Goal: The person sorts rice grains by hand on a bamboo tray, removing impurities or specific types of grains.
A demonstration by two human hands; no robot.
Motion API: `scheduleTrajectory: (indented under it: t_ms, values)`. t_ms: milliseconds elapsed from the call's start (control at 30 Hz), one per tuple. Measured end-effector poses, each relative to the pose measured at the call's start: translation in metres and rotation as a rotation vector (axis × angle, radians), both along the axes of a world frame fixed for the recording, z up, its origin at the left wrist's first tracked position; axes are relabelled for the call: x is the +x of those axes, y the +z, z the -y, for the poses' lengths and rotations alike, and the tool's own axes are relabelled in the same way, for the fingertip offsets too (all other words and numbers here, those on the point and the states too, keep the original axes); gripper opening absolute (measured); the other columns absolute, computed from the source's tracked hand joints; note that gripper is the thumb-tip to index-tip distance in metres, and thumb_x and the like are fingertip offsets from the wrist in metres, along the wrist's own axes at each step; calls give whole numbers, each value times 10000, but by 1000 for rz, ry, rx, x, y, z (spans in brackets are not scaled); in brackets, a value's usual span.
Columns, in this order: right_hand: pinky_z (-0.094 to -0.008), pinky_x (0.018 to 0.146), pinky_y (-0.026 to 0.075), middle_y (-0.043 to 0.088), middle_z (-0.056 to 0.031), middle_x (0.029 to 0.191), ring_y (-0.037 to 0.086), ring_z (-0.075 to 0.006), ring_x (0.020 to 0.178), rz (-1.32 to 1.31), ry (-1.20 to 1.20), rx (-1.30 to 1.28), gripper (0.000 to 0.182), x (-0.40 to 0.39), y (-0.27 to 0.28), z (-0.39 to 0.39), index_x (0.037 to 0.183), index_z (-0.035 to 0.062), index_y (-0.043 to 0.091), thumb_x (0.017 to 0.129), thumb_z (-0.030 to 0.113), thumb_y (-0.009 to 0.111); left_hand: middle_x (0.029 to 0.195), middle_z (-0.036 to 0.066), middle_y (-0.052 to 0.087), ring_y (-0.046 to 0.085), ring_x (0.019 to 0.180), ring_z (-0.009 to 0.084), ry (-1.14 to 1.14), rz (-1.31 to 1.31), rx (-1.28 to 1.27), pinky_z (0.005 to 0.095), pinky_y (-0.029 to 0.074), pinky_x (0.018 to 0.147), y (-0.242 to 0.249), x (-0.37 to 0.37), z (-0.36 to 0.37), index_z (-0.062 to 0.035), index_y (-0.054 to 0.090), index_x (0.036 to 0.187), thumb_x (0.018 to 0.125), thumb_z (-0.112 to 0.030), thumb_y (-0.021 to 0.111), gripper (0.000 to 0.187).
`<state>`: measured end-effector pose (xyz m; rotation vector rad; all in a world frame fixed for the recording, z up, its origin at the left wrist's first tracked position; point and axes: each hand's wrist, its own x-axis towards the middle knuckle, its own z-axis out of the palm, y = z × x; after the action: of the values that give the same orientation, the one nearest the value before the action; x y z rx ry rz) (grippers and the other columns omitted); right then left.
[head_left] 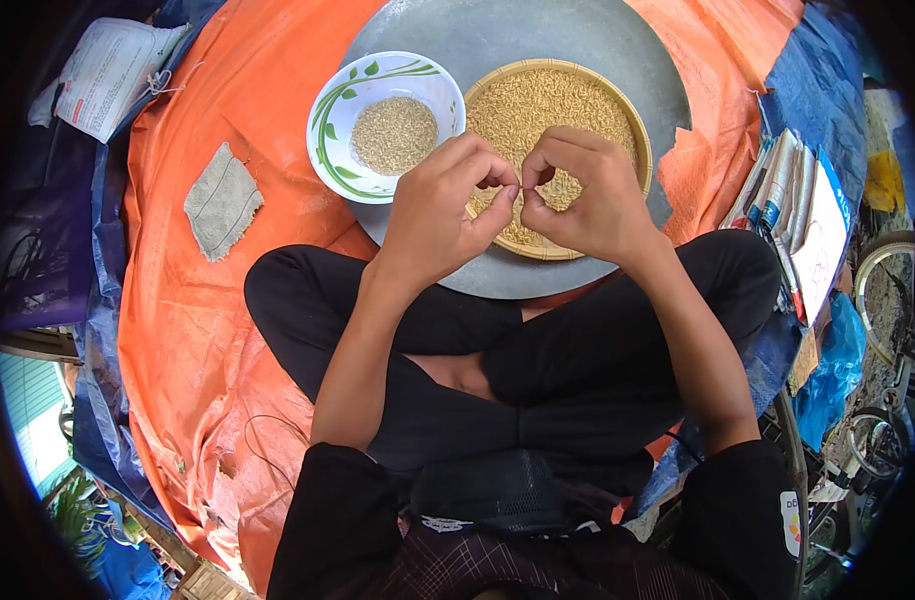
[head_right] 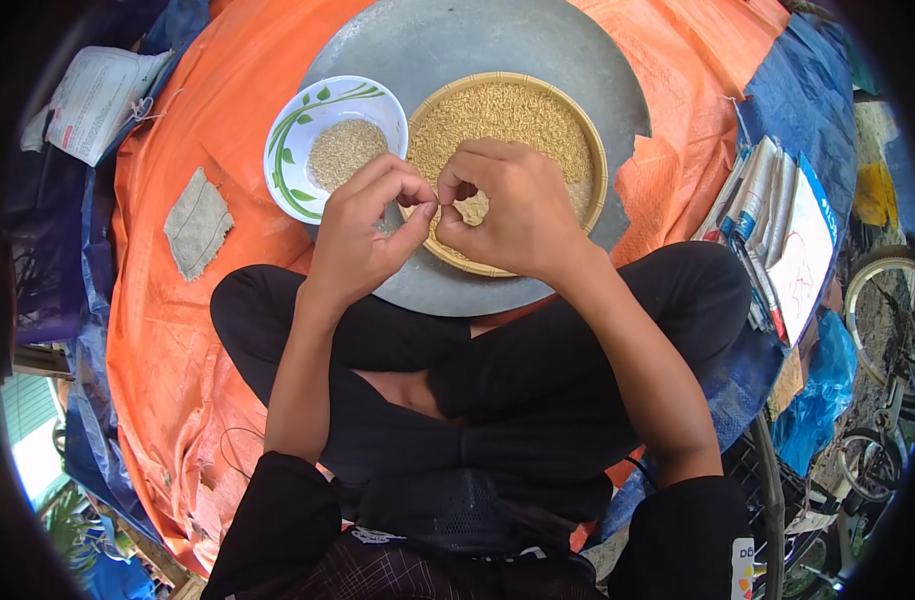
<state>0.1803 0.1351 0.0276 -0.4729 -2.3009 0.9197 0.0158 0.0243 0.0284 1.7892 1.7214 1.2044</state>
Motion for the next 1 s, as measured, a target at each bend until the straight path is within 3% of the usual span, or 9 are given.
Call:
scheduleTrajectory:
  t_ms: [433,533,633,733,933,1000]
  values:
    - [-352,666,453,625,-10,743,621,-215,702,66,8,240,126,-1,-3,2,736,105,623,667,92,727,830,115,640,662,761,231,-30,151,-191,342,529,712,6,-1,1,24,666,879,820,-65,683,108]
    - [-350,675,456,618,-16,736,613,-225,691,48,20,198,129,-1,-1,2,737,106,626,660,89,728,835,48,630,593,741,140,-46,193,-181,287,417,623,2,-3,2,5,650,872,841,-58,666,72]
    - [-352,687,465,616,-20,733,608,-235,685,43,40,174,126,-1,-1,1,733,107,629,657,86,728,827,48,628,594,741,139,-65,201,-185,289,416,623,3,-4,2,6,648,869,840,-59,665,73]
    - [-359,699,474,617,-21,730,608,-240,685,51,54,181,123,0,0,2,727,105,631,655,86,728,833,119,653,671,750,222,-77,180,-249,339,534,715,9,-5,2,38,664,870,817,-65,679,117]
    - [-367,722,489,620,-24,726,612,-248,696,49,76,163,128,0,-4,3,730,92,636,647,88,734,813,125,659,671,726,217,-68,212,-287,339,512,667,6,-4,3,44,665,869,821,-70,676,125]
    - [-365,738,494,621,-27,728,615,-251,703,38,75,164,130,-1,-5,3,733,88,640,644,88,734,804,71,639,598,717,150,-69,235,-298,298,458,648,3,-3,3,23,650,865,841,-63,665,90]
